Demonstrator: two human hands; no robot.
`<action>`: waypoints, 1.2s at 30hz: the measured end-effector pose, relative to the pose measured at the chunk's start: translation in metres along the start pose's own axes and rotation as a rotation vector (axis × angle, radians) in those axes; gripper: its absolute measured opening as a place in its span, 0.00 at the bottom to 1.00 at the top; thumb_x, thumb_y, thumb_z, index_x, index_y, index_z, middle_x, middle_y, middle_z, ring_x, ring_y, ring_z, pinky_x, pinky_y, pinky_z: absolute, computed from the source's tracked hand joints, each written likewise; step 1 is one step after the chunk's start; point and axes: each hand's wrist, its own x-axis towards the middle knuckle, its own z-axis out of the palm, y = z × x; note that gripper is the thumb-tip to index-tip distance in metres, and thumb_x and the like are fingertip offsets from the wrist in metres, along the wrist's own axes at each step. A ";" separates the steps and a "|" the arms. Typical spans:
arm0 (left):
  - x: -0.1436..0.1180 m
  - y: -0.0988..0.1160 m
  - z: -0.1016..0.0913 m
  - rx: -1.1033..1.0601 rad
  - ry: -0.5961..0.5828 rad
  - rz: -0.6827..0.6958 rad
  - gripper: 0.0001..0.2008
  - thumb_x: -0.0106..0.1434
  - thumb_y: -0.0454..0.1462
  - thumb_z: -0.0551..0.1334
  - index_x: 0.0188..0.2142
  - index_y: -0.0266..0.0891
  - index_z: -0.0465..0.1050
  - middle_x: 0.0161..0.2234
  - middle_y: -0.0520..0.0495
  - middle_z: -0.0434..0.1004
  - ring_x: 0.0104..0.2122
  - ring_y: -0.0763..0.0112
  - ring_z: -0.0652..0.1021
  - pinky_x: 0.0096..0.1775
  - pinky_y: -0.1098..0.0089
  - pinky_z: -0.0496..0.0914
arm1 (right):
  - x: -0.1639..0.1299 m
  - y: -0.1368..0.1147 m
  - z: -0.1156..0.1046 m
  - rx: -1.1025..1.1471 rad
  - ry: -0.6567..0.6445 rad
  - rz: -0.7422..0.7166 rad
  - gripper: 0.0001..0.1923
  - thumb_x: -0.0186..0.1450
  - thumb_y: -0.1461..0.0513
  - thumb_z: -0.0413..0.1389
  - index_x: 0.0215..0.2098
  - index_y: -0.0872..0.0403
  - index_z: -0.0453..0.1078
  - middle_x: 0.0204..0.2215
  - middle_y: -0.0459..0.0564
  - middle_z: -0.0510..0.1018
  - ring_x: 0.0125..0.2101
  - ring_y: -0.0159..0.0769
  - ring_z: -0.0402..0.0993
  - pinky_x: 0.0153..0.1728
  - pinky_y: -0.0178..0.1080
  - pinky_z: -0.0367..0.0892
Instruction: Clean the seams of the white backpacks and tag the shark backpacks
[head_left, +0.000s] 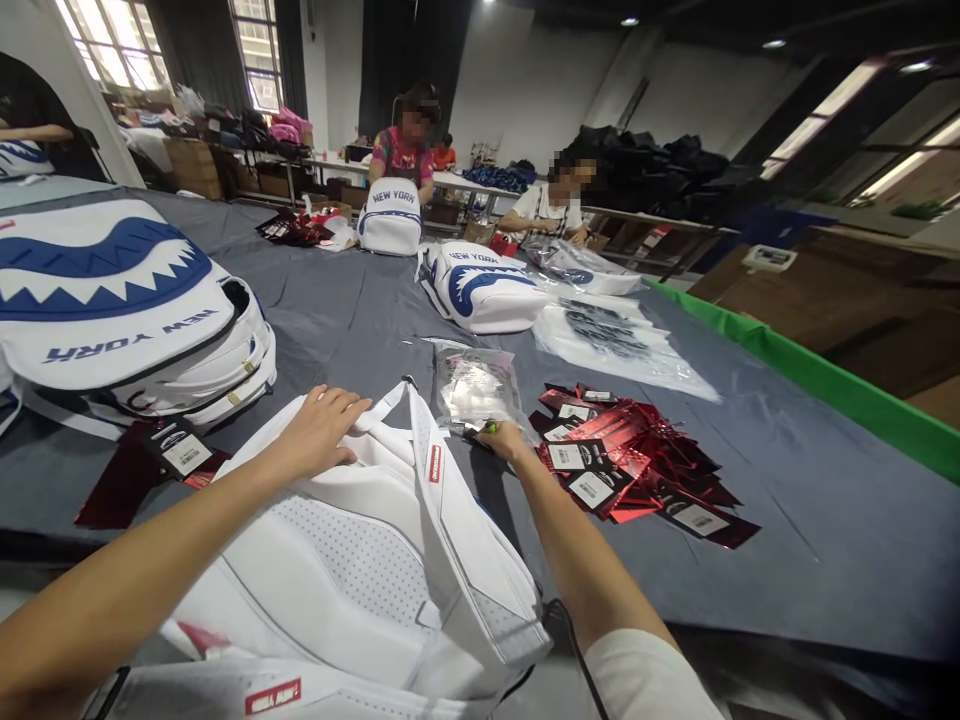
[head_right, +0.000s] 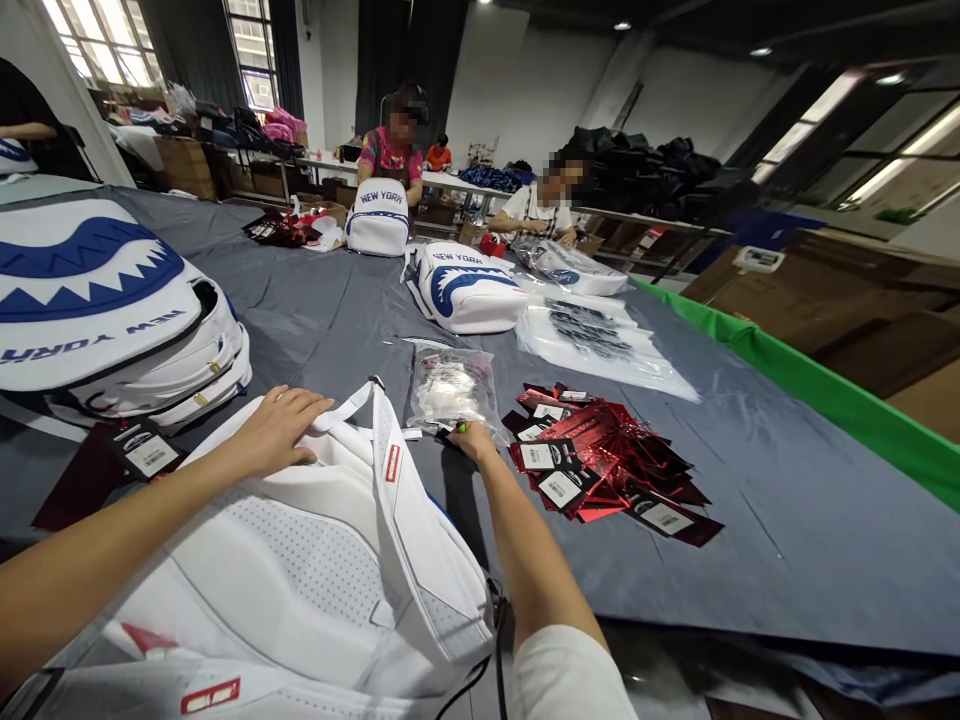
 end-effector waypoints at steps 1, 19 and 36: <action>0.000 0.000 0.000 0.001 0.002 0.001 0.35 0.59 0.41 0.67 0.63 0.40 0.60 0.61 0.40 0.68 0.61 0.54 0.66 0.63 0.49 0.53 | -0.005 -0.001 0.003 -0.043 -0.019 -0.003 0.15 0.70 0.55 0.58 0.50 0.56 0.70 0.46 0.52 0.76 0.42 0.38 0.75 0.43 0.45 0.75; 0.011 0.065 -0.026 -0.683 0.452 -0.017 0.20 0.66 0.41 0.63 0.56 0.40 0.69 0.50 0.44 0.77 0.43 0.67 0.79 0.46 0.64 0.74 | -0.126 -0.078 -0.069 0.035 0.650 -0.553 0.13 0.72 0.60 0.50 0.35 0.54 0.74 0.30 0.51 0.80 0.33 0.37 0.77 0.36 0.37 0.68; 0.027 0.088 -0.016 -0.662 0.675 0.299 0.06 0.67 0.32 0.60 0.39 0.37 0.77 0.31 0.48 0.82 0.29 0.74 0.80 0.33 0.75 0.72 | -0.168 -0.065 -0.110 0.615 0.501 -0.781 0.04 0.66 0.65 0.59 0.35 0.50 0.76 0.51 0.54 0.78 0.47 0.42 0.77 0.46 0.44 0.73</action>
